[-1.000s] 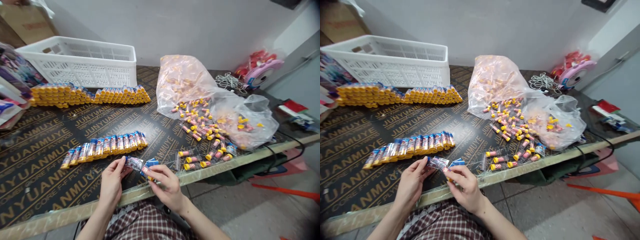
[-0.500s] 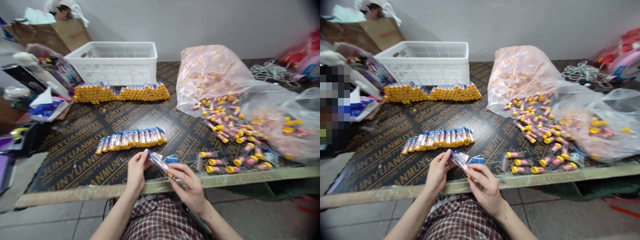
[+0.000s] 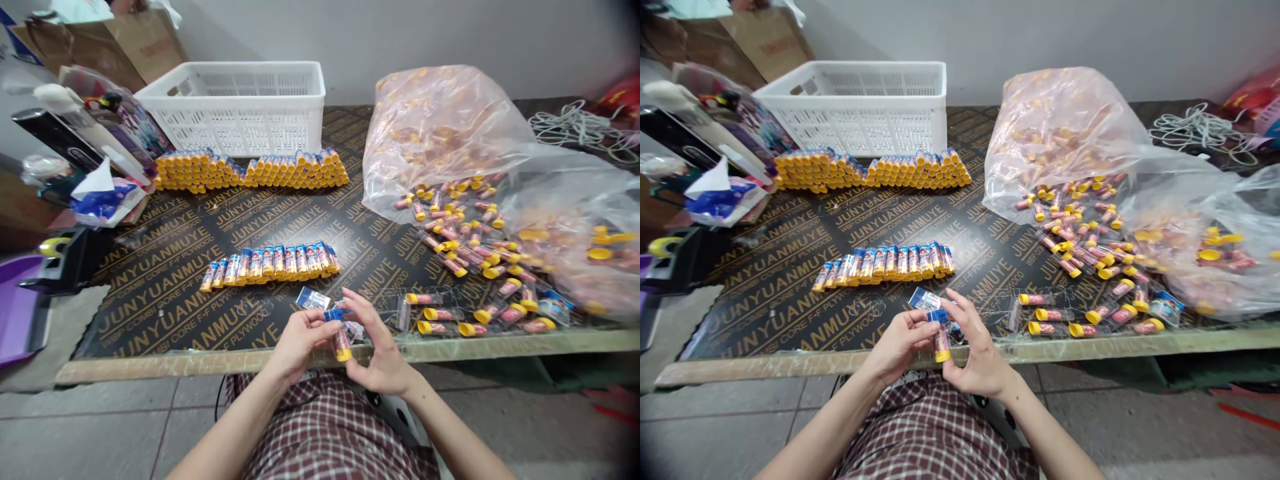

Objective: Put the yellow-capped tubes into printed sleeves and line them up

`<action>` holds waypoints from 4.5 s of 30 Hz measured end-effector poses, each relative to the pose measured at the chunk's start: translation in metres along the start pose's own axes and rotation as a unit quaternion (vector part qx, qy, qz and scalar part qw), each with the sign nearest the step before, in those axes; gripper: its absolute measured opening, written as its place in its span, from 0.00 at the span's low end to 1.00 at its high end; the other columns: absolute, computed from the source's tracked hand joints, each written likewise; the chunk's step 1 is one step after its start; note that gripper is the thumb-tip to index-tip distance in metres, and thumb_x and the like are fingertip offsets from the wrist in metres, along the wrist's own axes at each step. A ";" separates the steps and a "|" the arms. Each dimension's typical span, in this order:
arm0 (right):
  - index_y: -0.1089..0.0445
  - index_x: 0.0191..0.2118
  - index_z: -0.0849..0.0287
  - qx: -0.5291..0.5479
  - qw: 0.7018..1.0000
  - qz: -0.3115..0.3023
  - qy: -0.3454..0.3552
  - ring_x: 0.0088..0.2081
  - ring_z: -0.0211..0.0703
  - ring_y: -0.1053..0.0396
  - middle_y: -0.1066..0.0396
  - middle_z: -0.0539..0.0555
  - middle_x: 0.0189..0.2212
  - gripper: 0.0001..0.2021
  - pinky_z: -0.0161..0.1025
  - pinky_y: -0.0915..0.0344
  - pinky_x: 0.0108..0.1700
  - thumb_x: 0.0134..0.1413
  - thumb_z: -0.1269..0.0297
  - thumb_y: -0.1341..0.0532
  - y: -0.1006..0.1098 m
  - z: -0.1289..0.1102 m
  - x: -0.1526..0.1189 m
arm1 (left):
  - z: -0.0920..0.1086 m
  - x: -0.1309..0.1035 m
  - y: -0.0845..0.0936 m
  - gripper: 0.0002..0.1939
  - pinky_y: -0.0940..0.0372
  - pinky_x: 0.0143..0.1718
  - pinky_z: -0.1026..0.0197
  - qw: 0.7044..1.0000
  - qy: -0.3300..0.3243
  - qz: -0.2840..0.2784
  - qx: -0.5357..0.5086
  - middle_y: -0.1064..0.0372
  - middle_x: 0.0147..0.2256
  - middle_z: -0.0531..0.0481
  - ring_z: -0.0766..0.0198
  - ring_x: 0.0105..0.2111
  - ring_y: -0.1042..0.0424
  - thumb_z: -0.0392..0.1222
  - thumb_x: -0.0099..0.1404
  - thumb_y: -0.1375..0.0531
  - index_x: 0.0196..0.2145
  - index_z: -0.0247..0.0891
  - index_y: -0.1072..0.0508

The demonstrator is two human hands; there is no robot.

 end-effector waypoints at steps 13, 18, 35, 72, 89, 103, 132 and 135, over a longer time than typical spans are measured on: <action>0.52 0.63 0.56 0.041 0.999 0.010 0.011 0.57 0.52 0.39 0.42 0.60 0.57 0.43 0.49 0.37 0.56 0.34 0.76 0.46 -0.004 0.002 -0.003 | -0.002 -0.004 0.000 0.18 0.36 0.26 0.67 1.000 0.019 0.012 -0.012 0.26 0.25 0.48 0.69 0.22 0.30 0.40 0.39 0.27 0.30 0.31 0.24; 0.53 0.63 0.56 0.043 0.999 0.010 0.012 0.57 0.52 0.39 0.42 0.59 0.57 0.43 0.49 0.37 0.56 0.34 0.76 0.45 -0.011 -0.003 0.001 | -0.006 -0.004 0.000 0.18 0.35 0.28 0.66 1.000 0.014 0.008 -0.013 0.26 0.25 0.48 0.69 0.23 0.30 0.40 0.41 0.28 0.31 0.31 0.24; 0.29 0.45 0.50 -0.380 0.923 -0.003 -0.054 0.46 0.58 0.32 0.30 0.60 0.47 0.20 0.54 0.37 0.41 0.44 0.67 0.45 0.121 0.120 -0.044 | 0.167 -0.013 0.199 0.18 0.41 0.29 0.61 0.728 -0.252 0.463 0.439 0.28 0.21 0.46 0.60 0.24 0.31 0.52 0.41 0.32 0.24 0.34 0.24; 0.36 0.53 0.54 -0.031 0.981 0.135 -0.135 0.36 0.38 0.34 0.34 0.54 0.40 0.16 0.39 0.35 0.42 0.59 0.69 0.45 0.055 0.026 -0.004 | 0.038 0.030 0.082 0.21 0.35 0.31 0.59 0.829 -0.182 0.211 0.484 0.27 0.24 0.50 0.56 0.26 0.28 0.57 0.41 0.36 0.28 0.39 0.29; 0.36 0.44 0.67 -0.344 0.770 0.476 -0.250 0.41 0.48 0.34 0.32 0.64 0.41 0.15 0.49 0.38 0.46 0.54 0.65 0.50 0.319 0.088 -0.047 | 0.031 0.025 0.071 0.10 0.39 0.28 0.62 0.708 -0.231 0.161 0.647 0.27 0.25 0.53 0.60 0.23 0.28 0.49 0.57 0.47 0.29 0.42 0.31; 0.26 0.37 0.54 -0.320 0.922 -0.067 -0.208 0.36 0.41 0.32 0.27 0.50 0.31 0.16 0.35 0.36 0.39 0.38 0.74 0.38 0.166 0.100 -0.032 | 0.042 0.014 0.067 0.14 0.38 0.27 0.65 0.879 -0.207 0.192 0.384 0.32 0.21 0.55 0.65 0.24 0.32 0.49 0.46 0.35 0.24 0.38 0.33; 0.36 0.55 0.51 -0.093 0.979 0.161 0.086 0.47 0.47 0.28 0.27 0.56 0.46 0.27 0.45 0.29 0.48 0.50 0.81 0.40 0.006 -0.011 0.000 | 0.014 0.024 0.057 0.14 0.33 0.30 0.64 0.962 -0.059 0.218 -0.154 0.29 0.22 0.52 0.69 0.23 0.30 0.42 0.44 0.29 0.24 0.33 0.28; 0.36 0.54 0.51 -0.072 0.986 0.132 0.077 0.48 0.46 0.29 0.28 0.55 0.46 0.26 0.44 0.29 0.49 0.50 0.80 0.41 0.003 -0.009 0.001 | 0.016 0.022 0.050 0.16 0.33 0.30 0.64 0.967 -0.088 0.198 -0.135 0.28 0.24 0.51 0.69 0.24 0.30 0.45 0.44 0.29 0.25 0.32 0.28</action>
Point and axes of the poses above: each hand's wrist, its own x-axis towards the middle knuckle, its own y-axis out of the back of the hand, z = x × y, the point moved 6 cm from there along x, towards the middle knuckle
